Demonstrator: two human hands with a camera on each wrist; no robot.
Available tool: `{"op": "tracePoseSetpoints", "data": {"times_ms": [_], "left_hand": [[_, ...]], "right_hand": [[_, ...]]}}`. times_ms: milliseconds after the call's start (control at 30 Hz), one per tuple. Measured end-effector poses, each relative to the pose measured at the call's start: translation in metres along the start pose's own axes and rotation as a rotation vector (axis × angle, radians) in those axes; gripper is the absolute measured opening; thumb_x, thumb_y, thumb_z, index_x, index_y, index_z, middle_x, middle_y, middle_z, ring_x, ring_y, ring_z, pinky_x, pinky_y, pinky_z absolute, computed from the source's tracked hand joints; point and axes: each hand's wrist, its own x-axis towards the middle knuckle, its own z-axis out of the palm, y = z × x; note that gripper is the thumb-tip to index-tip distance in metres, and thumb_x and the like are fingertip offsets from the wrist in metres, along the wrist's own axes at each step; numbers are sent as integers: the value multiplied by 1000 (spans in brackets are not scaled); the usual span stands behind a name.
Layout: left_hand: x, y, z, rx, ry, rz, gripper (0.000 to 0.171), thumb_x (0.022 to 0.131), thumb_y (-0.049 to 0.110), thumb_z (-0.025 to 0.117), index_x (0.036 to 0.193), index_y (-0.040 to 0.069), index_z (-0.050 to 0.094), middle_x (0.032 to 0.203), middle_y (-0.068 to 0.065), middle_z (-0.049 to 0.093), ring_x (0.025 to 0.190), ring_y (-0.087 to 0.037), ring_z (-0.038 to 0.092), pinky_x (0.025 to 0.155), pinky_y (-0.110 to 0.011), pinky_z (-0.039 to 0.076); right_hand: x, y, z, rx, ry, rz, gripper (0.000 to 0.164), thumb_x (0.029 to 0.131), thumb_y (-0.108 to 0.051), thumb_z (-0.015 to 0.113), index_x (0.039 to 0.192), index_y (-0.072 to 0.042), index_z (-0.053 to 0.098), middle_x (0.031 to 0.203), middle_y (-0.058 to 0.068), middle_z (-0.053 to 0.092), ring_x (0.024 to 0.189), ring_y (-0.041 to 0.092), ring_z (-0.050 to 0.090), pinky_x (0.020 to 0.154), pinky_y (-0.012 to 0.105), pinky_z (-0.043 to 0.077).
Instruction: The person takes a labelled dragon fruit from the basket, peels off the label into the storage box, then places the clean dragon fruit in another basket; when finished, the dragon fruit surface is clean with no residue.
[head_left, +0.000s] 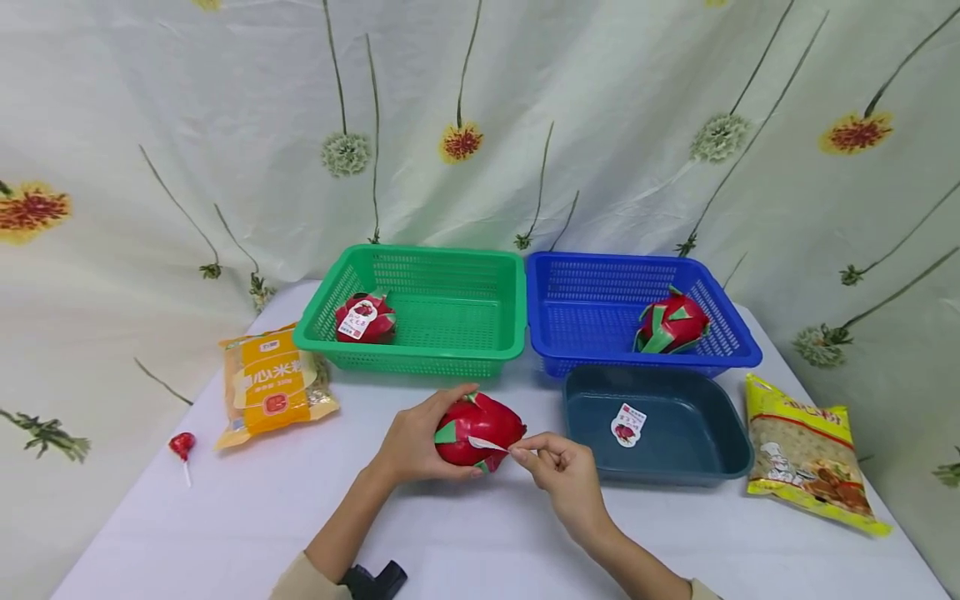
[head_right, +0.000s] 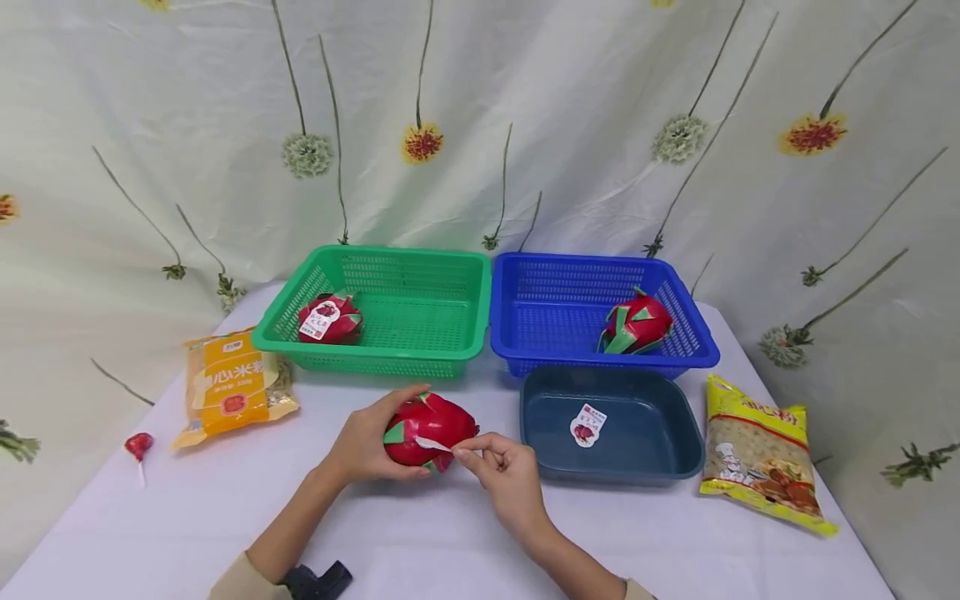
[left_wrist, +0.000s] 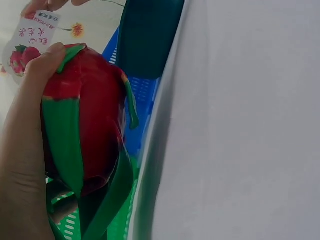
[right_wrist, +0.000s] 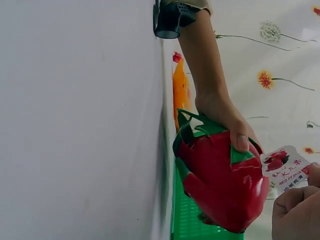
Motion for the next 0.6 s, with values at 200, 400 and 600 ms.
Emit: {"op": "tracePoseSetpoints", "data": {"times_ms": [200,400,600], "left_hand": [[-2,-5,-1,29,-27,-79,97,58,63,75,139,25,38,120,3,56,103,-13,55,70,-32,54],[-2,-7,-2,6,-48,-147,98,58,64,75,140,27,37,121,4,55,105,-14,54,71,-33,54],[-4,-7,1,2,-49,-195,98,57,67,73,140,31,36,120,9,53,104,-8,52,71,-28,52]], "right_hand": [[-13,-30,-26,-22,-30,-211,7,84,6,62,87,3,67,50,3,31,44,13,24,36,27,20],[8,-55,-95,-330,113,-132,8,85,-3,64,91,-2,69,50,0,29,42,13,25,34,28,21],[26,-49,-159,-655,42,60,26,88,-26,63,99,-3,68,53,1,31,43,15,30,35,24,24]]}}
